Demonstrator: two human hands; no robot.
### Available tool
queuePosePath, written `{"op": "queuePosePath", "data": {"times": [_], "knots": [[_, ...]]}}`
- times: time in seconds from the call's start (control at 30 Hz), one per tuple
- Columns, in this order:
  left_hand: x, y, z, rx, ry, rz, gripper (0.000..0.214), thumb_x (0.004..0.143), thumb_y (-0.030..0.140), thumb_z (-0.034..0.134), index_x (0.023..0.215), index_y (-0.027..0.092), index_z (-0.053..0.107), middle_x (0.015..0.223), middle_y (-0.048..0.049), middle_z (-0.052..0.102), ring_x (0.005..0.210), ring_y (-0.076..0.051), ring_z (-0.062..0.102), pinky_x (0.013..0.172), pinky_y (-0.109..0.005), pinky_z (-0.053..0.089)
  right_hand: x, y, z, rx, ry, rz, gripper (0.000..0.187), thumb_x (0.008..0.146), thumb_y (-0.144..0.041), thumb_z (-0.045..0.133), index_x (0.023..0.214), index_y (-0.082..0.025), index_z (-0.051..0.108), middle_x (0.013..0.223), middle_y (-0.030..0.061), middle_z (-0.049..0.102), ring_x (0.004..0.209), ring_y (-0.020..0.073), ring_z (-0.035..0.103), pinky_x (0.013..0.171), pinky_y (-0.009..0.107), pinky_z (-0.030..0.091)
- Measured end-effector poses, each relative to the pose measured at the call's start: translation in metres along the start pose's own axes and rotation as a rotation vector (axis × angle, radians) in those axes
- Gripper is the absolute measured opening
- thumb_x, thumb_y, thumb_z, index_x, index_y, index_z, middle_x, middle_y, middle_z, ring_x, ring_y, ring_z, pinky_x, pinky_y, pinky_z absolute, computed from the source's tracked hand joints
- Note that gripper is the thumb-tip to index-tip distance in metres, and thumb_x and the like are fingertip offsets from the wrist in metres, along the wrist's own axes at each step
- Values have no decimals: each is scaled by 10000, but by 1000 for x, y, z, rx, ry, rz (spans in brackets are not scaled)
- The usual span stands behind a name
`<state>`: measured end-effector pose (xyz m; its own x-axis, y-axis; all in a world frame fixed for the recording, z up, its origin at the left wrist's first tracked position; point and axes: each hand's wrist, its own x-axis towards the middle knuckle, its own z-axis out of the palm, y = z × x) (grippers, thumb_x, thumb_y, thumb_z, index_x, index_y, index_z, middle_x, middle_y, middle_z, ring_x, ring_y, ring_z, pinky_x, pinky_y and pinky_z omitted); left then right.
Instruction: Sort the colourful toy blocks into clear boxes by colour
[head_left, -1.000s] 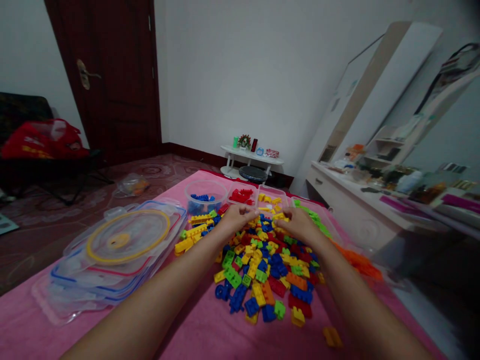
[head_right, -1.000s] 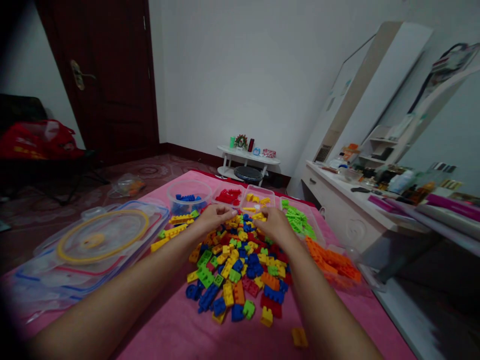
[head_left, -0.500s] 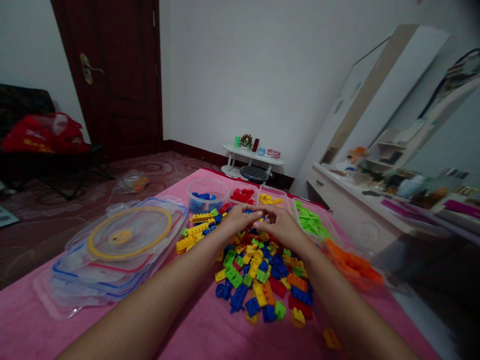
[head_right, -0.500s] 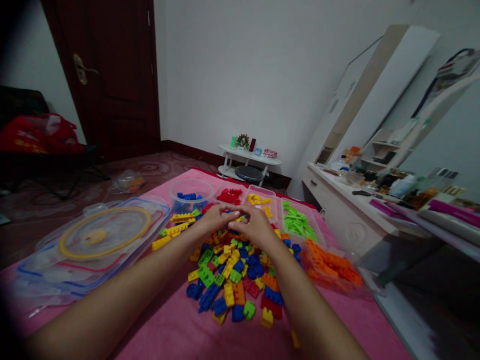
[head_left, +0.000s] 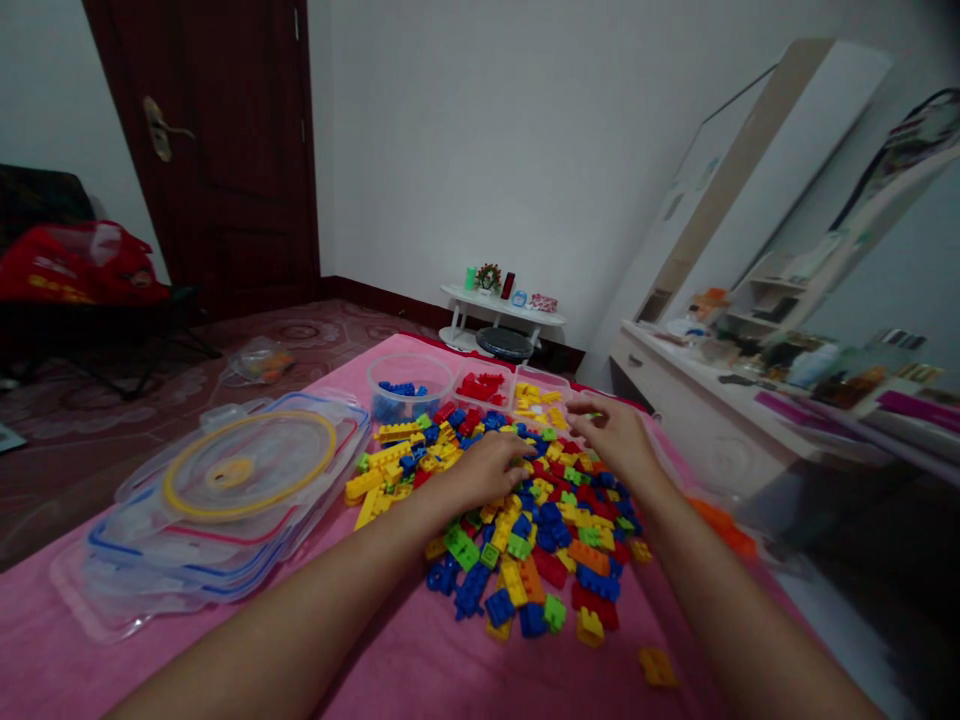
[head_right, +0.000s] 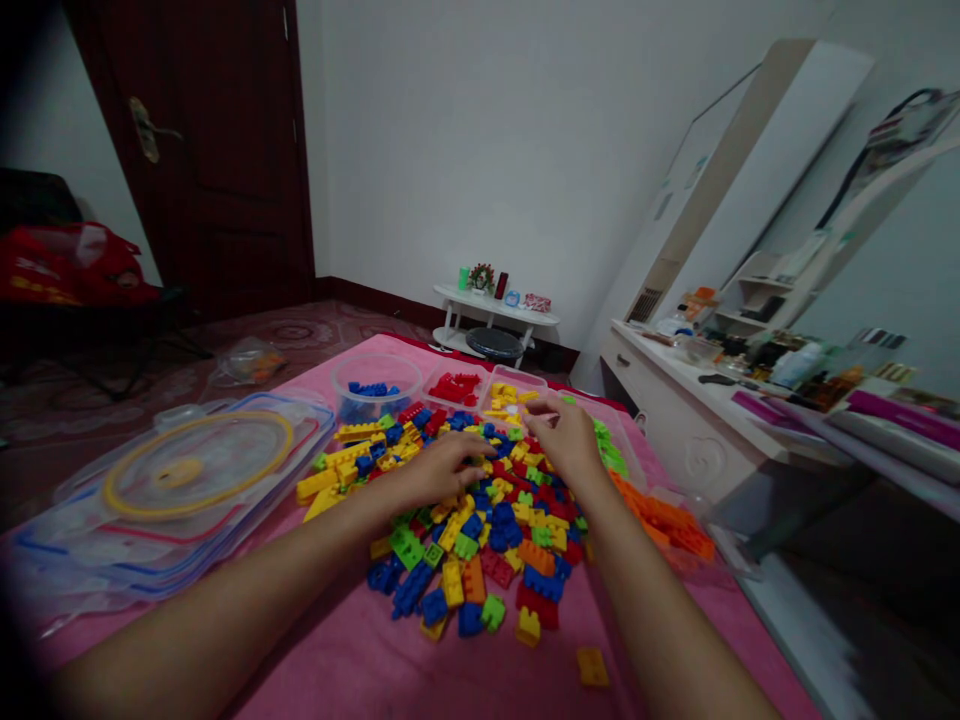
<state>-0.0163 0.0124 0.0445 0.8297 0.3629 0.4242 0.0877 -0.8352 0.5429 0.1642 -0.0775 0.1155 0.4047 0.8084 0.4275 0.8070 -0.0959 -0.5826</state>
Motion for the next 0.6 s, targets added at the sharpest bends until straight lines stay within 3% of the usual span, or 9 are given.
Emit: {"op": "queuePosePath", "data": {"times": [0.07,0.17,0.33,0.47,0.6], "knots": [[-3,4,0,99,-59,53,311,813,236,536,1100,192,647,1140,-93,623,1080,-229,545,961,-344,405,-14,1,-2,-123,-166,-8,240,720,-299,577,869,-166,711,833,64,714,668,174,632,621,281,477],[-4,10,-4,189,-86,11,260,798,224,538,1021,214,672,1061,-71,639,994,-206,580,885,-306,445,-35,7,-7,-351,-348,17,197,726,-302,587,833,-207,723,828,35,714,730,177,633,641,256,445],[-3,17,-13,297,-191,-125,173,762,282,569,867,219,692,870,-51,686,861,-207,615,737,-277,468,-49,29,-18,-686,-324,82,294,746,-166,539,994,-210,691,1021,75,683,963,225,613,771,274,428],[-3,20,-15,334,-190,-176,193,755,281,554,869,233,702,875,-52,702,854,-211,622,707,-276,465,-54,41,-13,-716,-338,88,421,779,-132,512,1193,-150,579,1154,138,622,1088,231,558,884,287,393],[-3,20,-17,359,-231,-217,214,724,257,572,875,243,722,899,-53,708,864,-219,630,680,-273,466,-64,39,2,-734,-346,130,373,849,-232,473,1196,-122,558,1146,170,603,1075,260,556,894,332,389]]}}
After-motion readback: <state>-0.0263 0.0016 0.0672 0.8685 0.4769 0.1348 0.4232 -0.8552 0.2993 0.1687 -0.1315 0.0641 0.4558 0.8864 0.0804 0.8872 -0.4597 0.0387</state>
